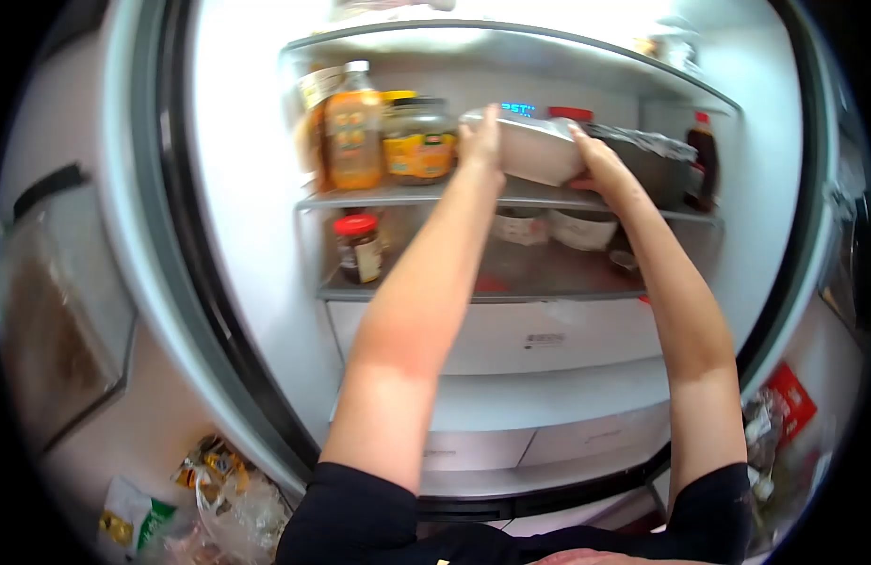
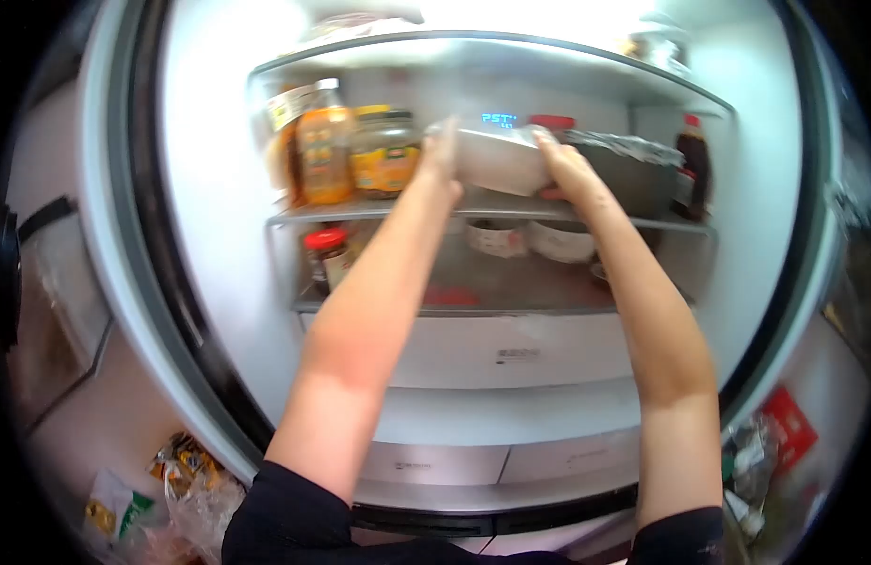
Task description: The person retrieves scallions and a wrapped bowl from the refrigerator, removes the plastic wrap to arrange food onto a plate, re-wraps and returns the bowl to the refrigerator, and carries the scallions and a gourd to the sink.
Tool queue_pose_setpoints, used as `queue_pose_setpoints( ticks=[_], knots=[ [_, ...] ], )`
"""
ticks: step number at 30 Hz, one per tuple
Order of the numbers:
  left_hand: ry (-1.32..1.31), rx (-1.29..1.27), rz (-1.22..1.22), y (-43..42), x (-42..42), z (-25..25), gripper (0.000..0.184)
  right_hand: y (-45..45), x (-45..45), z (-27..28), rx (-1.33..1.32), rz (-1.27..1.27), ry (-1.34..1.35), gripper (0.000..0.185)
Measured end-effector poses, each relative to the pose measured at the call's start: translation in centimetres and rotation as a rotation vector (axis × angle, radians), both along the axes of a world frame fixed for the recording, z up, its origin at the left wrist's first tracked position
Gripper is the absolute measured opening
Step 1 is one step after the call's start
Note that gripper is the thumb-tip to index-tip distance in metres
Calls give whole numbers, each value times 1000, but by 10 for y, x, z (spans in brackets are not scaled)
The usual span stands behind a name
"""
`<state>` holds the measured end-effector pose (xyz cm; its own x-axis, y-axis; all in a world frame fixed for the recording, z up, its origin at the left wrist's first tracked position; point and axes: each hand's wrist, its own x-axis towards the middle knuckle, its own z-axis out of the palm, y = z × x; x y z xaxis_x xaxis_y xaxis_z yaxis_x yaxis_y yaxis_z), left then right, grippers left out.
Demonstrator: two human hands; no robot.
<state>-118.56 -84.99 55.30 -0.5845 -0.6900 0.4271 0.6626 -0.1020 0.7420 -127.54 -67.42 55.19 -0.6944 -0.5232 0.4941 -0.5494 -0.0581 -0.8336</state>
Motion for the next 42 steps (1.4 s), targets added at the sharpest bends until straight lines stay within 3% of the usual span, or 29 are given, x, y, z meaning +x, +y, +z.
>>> queue_pose_setpoints(
  ticks=[1,3,5,7,13,16,22,25,28,29,30,31,32,33,34,36,37,40,42],
  knots=[
    [-72,19,-53,6,11,2,87,3,3,-2,5,14,-1,72],
    [33,-37,-129,6,17,-3,80,21,34,1,35,83,42,71],
    [-9,-33,-72,19,32,-6,78,25,38,2,-9,66,63,68],
    [68,-90,63,25,29,-9,45,27,33,-2,-41,-7,102,70],
    [128,-133,-87,82,99,-10,53,60,73,-11,-340,66,293,67],
    [208,-135,-22,112,132,-23,59,87,114,-21,-295,-45,290,78],
    [319,-90,-95,167,202,-74,62,145,204,-66,-268,-159,254,85],
    [390,-14,-127,192,237,-122,59,168,240,-104,-362,-75,335,84],
    [367,94,-64,226,283,-173,59,198,254,-163,-419,127,143,84],
    [342,125,-45,241,303,-191,61,209,260,-184,-549,322,-74,83],
    [296,164,41,253,319,-216,56,215,255,-212,-496,370,-144,83],
    [227,179,84,265,339,-240,61,217,264,-237,-490,415,-318,88],
    [166,150,99,275,358,-270,67,224,262,-273,-456,617,-518,85],
    [105,124,111,284,377,-301,73,236,278,-305,-364,696,-830,82],
    [37,134,118,296,396,-334,78,249,301,-329,-266,598,-817,76],
    [-90,227,142,331,441,-388,86,272,329,-388,-189,670,-1036,70],
    [-55,328,122,350,464,-411,81,284,345,-410,-91,648,-1142,68],
    [-73,594,162,410,531,-454,86,307,383,-475,135,725,-1168,72],
    [-88,704,291,448,581,-480,90,313,419,-489,229,945,-1094,69]
  ],
)
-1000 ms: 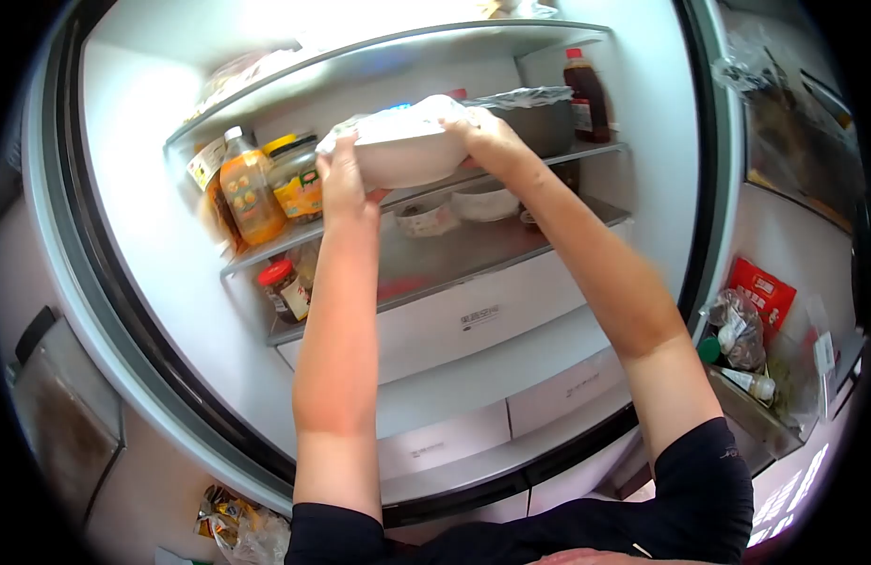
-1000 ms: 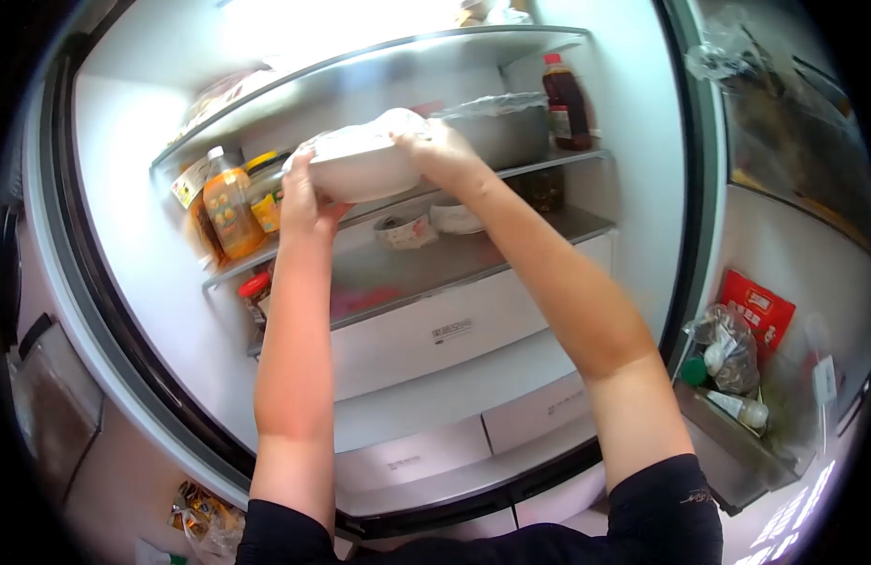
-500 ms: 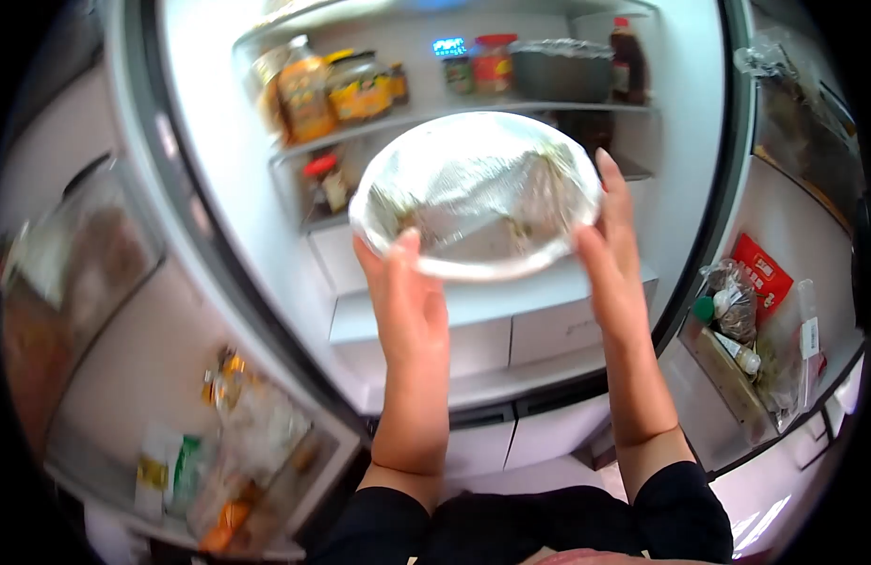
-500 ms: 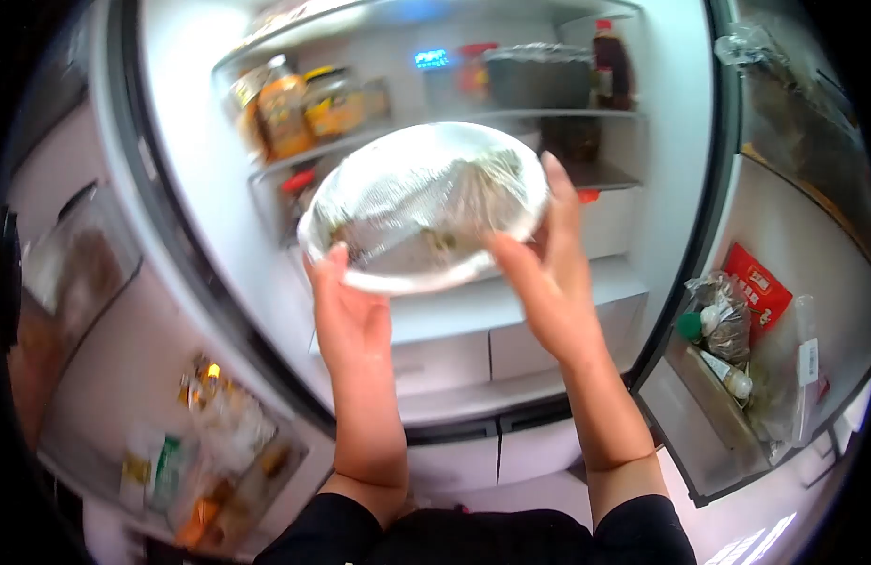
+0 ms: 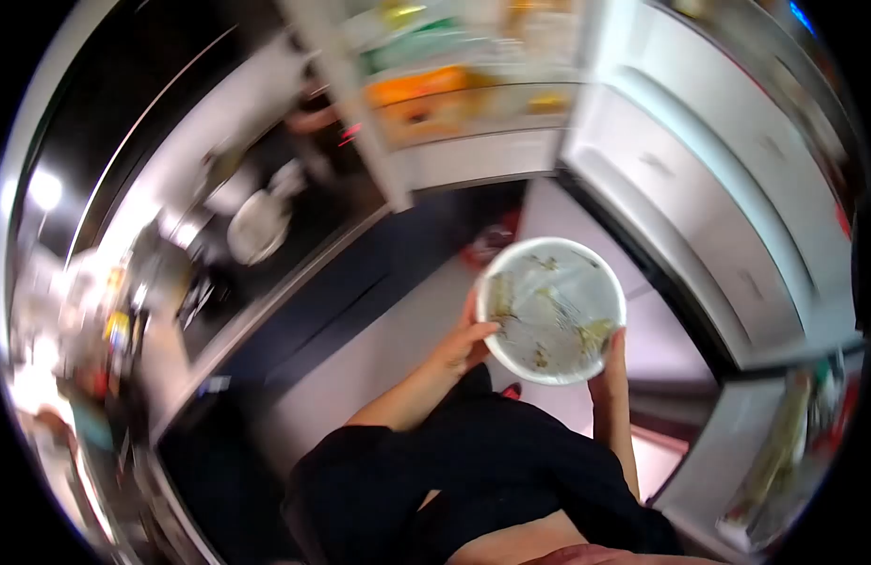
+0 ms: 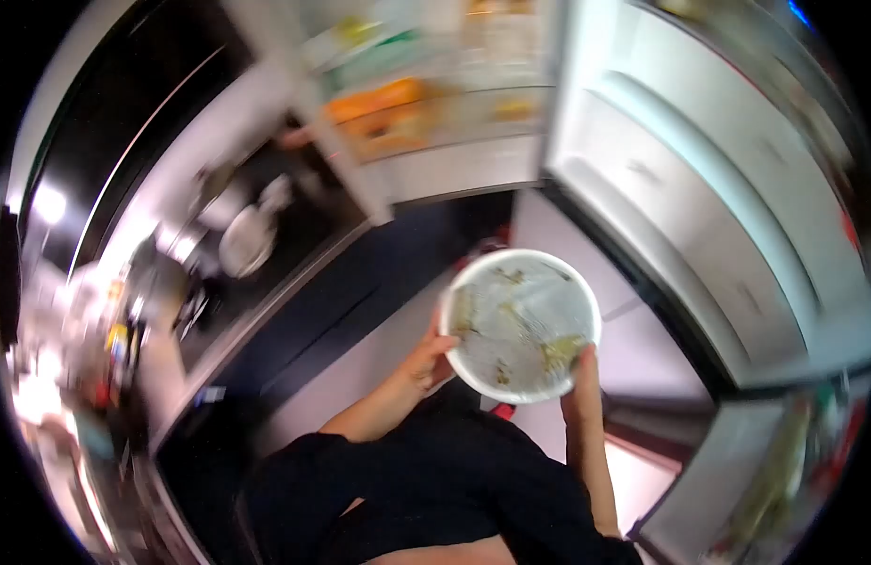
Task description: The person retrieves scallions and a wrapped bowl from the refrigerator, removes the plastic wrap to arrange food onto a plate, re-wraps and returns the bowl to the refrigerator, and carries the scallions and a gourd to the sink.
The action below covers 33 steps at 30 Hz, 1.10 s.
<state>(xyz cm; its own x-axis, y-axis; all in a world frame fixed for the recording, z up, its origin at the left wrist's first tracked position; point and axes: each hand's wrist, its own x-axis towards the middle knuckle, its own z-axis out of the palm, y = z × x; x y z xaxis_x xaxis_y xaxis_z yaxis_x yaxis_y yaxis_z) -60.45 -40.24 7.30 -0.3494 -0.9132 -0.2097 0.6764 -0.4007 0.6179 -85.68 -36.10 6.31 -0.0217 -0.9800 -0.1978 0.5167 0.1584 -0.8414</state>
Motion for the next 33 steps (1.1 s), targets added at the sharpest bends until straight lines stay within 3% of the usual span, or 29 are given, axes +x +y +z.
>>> queue_pose_setpoints(
  ticks=[5,6,7,10,12,14,17,19,23,24,26,29,31,33],
  knots=[
    [76,-141,276,78,164,-74,89,14,156,-46,51,376,40,61],
    [-97,-136,349,81,98,-9,85,3,96,-3,40,442,49,60],
    [-161,-91,374,99,178,-6,76,1,182,-27,38,508,67,59],
    [-89,-20,513,118,220,-8,66,-20,231,-44,-55,628,93,55],
    [-59,17,683,121,251,-17,68,-36,275,-37,-35,716,28,53],
    [-89,74,849,131,268,5,72,-41,312,-10,-20,772,-17,52],
    [-49,153,890,152,332,-10,77,-49,389,-8,241,936,-3,52],
    [-31,135,936,162,361,-5,74,-53,427,-21,192,1045,55,54],
    [-49,85,1011,165,394,-5,68,-51,471,-8,13,1113,187,60],
    [-32,88,1037,168,400,-6,67,-52,481,-1,68,1114,201,59],
    [15,206,1103,169,410,-21,67,-60,498,3,172,1161,237,56],
    [81,298,1133,188,406,-34,67,-72,518,-18,-2,1227,157,57],
    [169,282,1141,197,407,-26,66,-76,537,-23,-5,1368,197,58],
    [121,301,1299,214,411,-37,63,-70,570,-11,-52,1491,225,61]
  ],
)
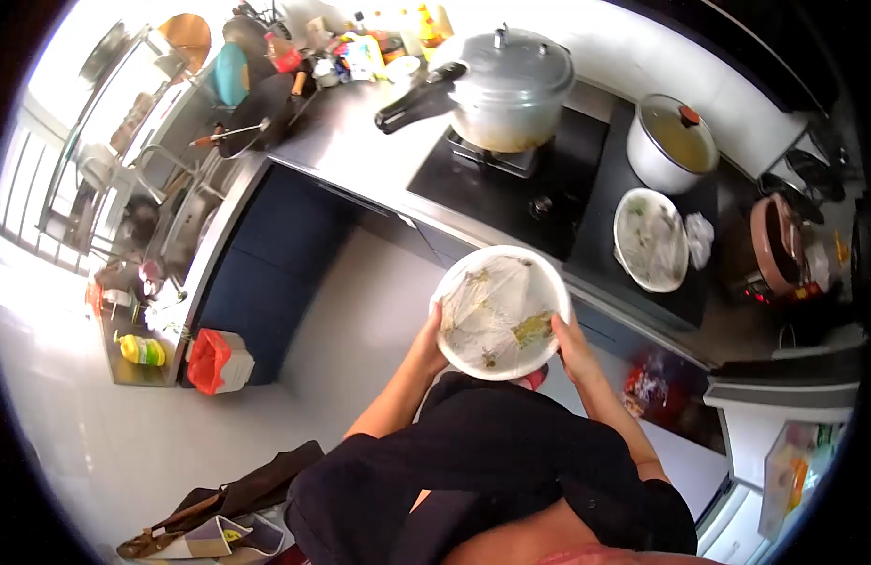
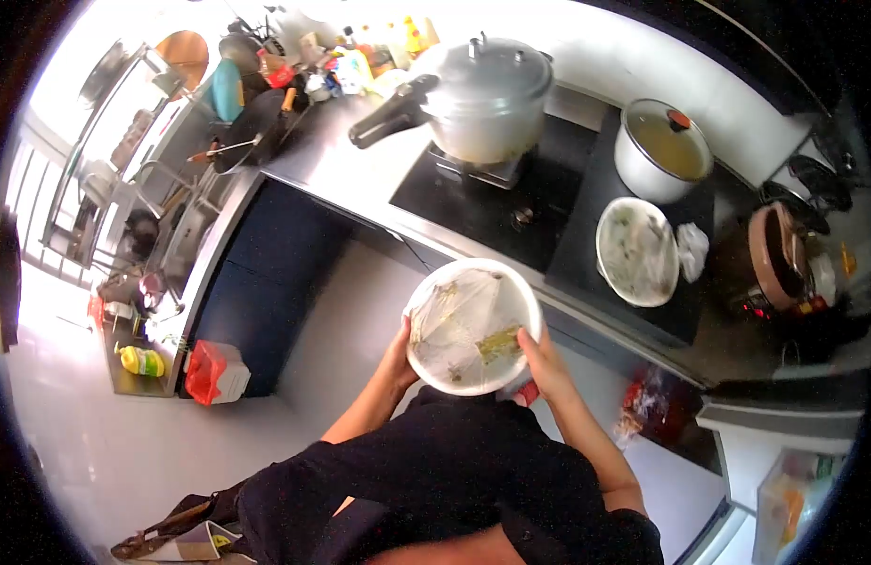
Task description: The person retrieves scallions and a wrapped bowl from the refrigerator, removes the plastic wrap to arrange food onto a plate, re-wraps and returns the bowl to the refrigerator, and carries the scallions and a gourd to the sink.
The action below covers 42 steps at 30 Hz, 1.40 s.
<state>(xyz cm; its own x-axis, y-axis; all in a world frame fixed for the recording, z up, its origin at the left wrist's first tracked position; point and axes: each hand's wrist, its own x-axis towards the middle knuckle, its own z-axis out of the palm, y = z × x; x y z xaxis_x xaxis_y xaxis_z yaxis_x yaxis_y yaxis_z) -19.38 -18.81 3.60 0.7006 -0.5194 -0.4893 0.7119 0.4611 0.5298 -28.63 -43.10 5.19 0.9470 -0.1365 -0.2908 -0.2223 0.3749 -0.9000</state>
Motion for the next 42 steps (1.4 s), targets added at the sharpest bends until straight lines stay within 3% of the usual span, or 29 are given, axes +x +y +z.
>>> queue_pose_setpoints(
  ticks=[6,10,14,17,23,26,29,33,35,37,38,39,40,41,42],
  knots=[
    [-105,-119,371,64,53,-5,68,62,105,-14,160,255,-160,66],
    [-167,-87,514,104,129,-11,68,76,148,-23,-10,308,29,70],
    [-254,-130,507,141,228,-14,67,76,167,-36,-40,312,145,47],
    [-365,-9,564,157,299,-25,66,82,165,-51,-127,208,221,35],
    [-428,108,650,155,398,-57,62,74,116,-48,-46,-163,427,28],
    [-272,53,599,162,435,-88,59,67,72,-54,-44,-335,510,27],
    [-239,59,572,152,448,-70,61,66,45,-51,-78,-467,588,26],
    [-244,99,491,155,481,-67,63,66,22,-60,-50,-511,627,28],
    [-249,57,406,174,511,-91,58,68,13,-68,-47,-525,662,29],
    [-239,48,359,172,516,-73,53,74,7,-71,-44,-541,683,29],
    [-261,109,355,164,511,-51,51,79,2,-71,-40,-550,691,29],
    [-350,241,324,165,523,-54,66,84,-6,-70,-35,-569,701,29],
    [-305,298,291,167,524,-40,66,89,-14,-75,-36,-558,707,29],
    [-349,139,251,184,545,-65,57,93,-23,-87,-34,-568,719,28],
    [-450,362,211,170,536,-46,48,95,-37,-97,-32,-608,734,28]
  ],
)
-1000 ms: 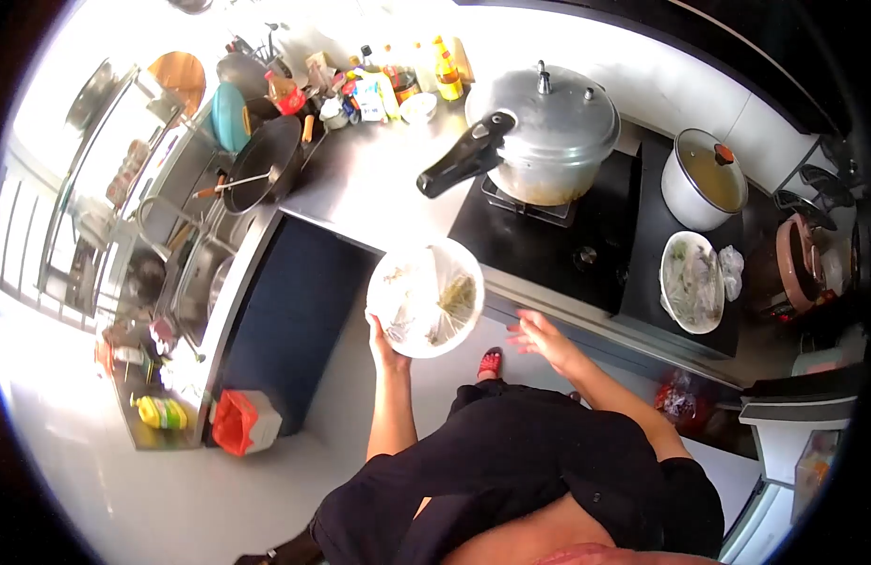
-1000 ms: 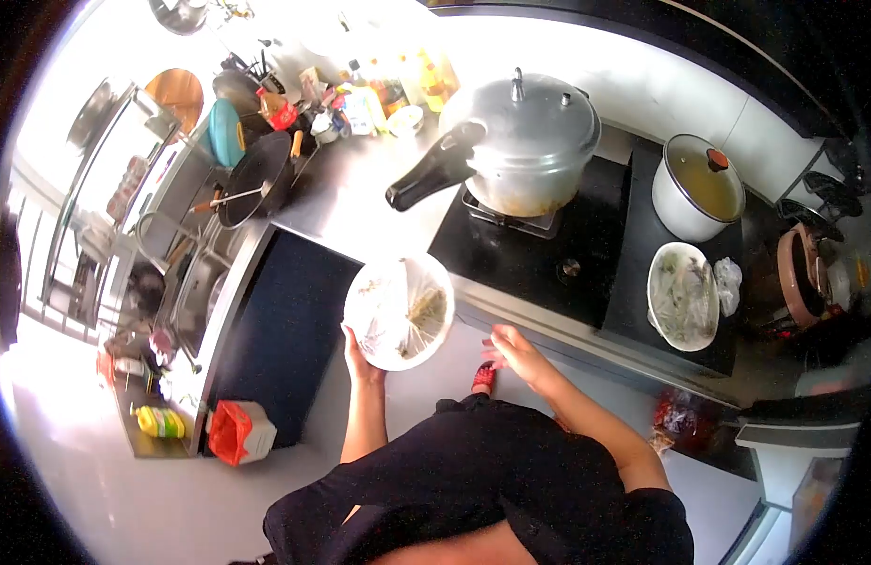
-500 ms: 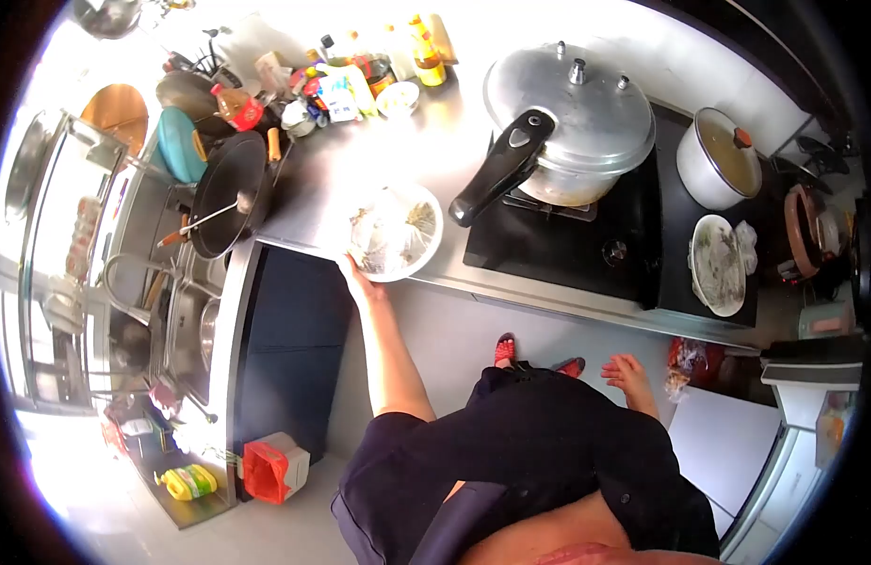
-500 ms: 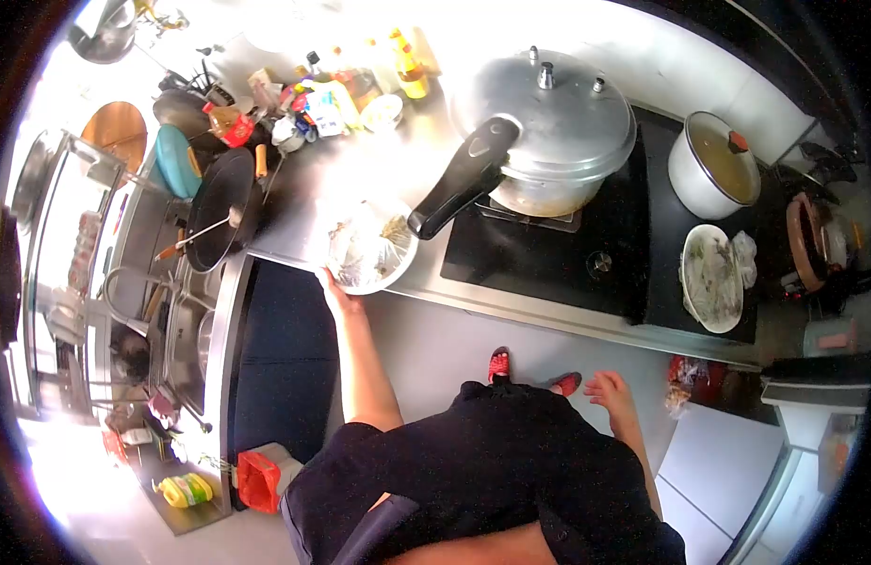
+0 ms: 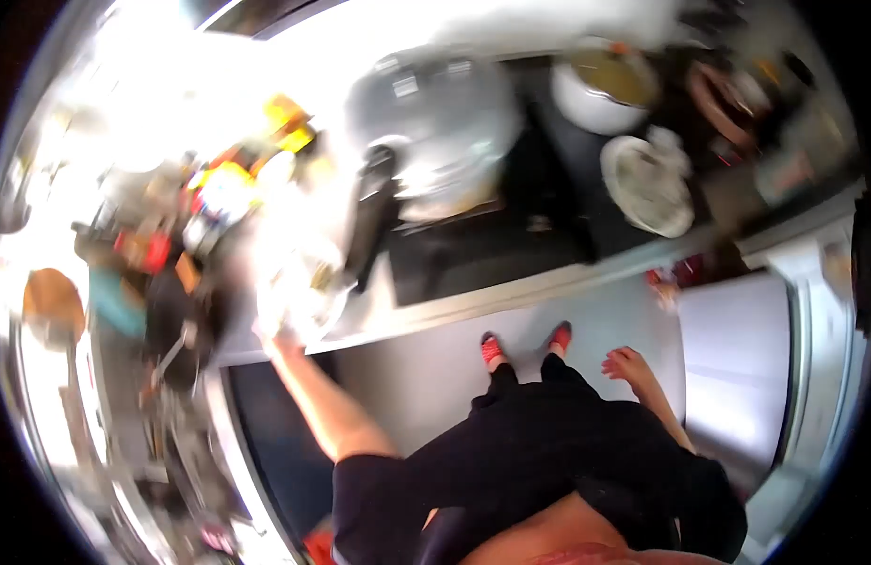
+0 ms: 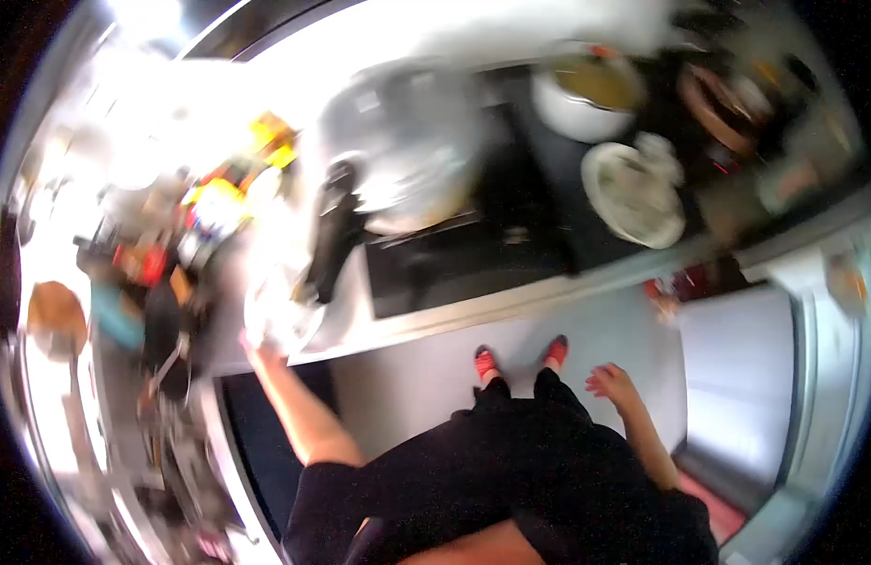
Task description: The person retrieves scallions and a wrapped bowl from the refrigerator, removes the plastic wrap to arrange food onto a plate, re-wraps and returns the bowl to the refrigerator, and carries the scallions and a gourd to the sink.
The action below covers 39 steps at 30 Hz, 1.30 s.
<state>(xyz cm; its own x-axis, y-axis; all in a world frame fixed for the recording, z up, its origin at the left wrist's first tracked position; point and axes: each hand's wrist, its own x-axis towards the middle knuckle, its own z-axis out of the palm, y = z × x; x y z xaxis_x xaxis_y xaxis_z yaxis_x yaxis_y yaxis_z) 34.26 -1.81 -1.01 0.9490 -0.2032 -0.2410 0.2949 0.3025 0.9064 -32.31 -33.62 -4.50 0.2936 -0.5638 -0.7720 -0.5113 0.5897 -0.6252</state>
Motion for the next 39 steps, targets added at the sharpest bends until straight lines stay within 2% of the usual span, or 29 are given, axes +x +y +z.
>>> queue_pose_setpoints(
  ticks=[1,2,3,4,5,6,8,10,12,14,15,16,18,20,21,23,24,27,28,29,30,31,32,33,34,36,37,38,39],
  knots=[
    [17,-9,-57,0,-3,2,42,2,-11,-5,-3,-3,1,29],
    [-126,158,-174,9,8,-16,49,8,-17,-8,-6,-22,2,30],
    [72,-96,-144,19,16,-31,63,14,-25,-16,-13,-42,6,30],
    [204,-138,17,-15,-36,28,77,19,-31,-22,-15,-48,5,31],
    [132,-155,15,-13,-40,24,80,22,-35,-22,-14,-75,20,31],
    [113,-54,21,9,-7,-5,82,27,-41,-20,-5,-76,31,32],
    [182,-136,104,10,-13,2,80,35,-58,-13,-33,-100,2,32],
    [356,-173,321,44,8,-32,75,38,-78,-14,-96,-88,29,32],
    [244,67,385,27,-67,-72,64,49,-129,-34,-214,-90,107,33],
    [171,348,207,-21,-163,-128,52,72,-170,-53,-163,-318,74,35],
    [139,449,83,-49,-216,-152,46,83,-192,-66,-165,-339,149,36],
    [106,517,-64,-78,-272,-173,40,99,-227,-116,-153,-283,187,37],
    [3,530,-373,-142,-376,-200,29,121,-271,-111,-22,-362,177,36],
    [-187,346,-674,-221,-463,-205,18,146,-315,-105,-9,-477,197,35],
    [-298,195,-790,-273,-505,-176,14,156,-335,-105,-1,-530,205,34],
    [-531,2,-1004,-363,-613,-29,12,182,-382,-113,21,-696,206,35],
    [-711,-40,-1010,-409,-637,-2,19,194,-405,-111,29,-773,213,35],
    [-802,-85,-1054,-524,-684,94,29,234,-469,-102,-35,-1220,181,34],
    [-959,-9,-1045,-570,-681,107,38,250,-498,-111,-93,-1396,194,33],
    [-857,-57,-1037,-611,-689,124,45,276,-536,-141,-203,-1593,227,27],
    [-753,-103,-1031,-647,-698,138,52,304,-572,-154,-433,-1767,267,22],
    [-618,-227,-1178,-682,-701,142,59,325,-594,-148,-712,-1982,299,18],
    [-474,-349,-1324,-713,-708,143,66,324,-611,-106,-770,-2216,513,26],
    [-285,-473,-1487,-733,-717,144,72,334,-634,-79,-866,-2331,635,31],
    [-110,-577,-1560,-745,-737,137,74,348,-659,-60,-1039,-2438,652,33],
    [28,-609,-1422,-751,-765,115,73,379,-707,-27,-1167,-2599,687,44],
    [-64,-599,-1421,-738,-766,108,73,387,-720,-12,-1243,-2582,670,53],
    [-157,-601,-1414,-716,-772,117,73,391,-729,8,-1222,-2570,611,65],
    [14,-483,-1351,-683,-789,150,71,383,-733,32,-1229,-2565,580,71]
  ],
)
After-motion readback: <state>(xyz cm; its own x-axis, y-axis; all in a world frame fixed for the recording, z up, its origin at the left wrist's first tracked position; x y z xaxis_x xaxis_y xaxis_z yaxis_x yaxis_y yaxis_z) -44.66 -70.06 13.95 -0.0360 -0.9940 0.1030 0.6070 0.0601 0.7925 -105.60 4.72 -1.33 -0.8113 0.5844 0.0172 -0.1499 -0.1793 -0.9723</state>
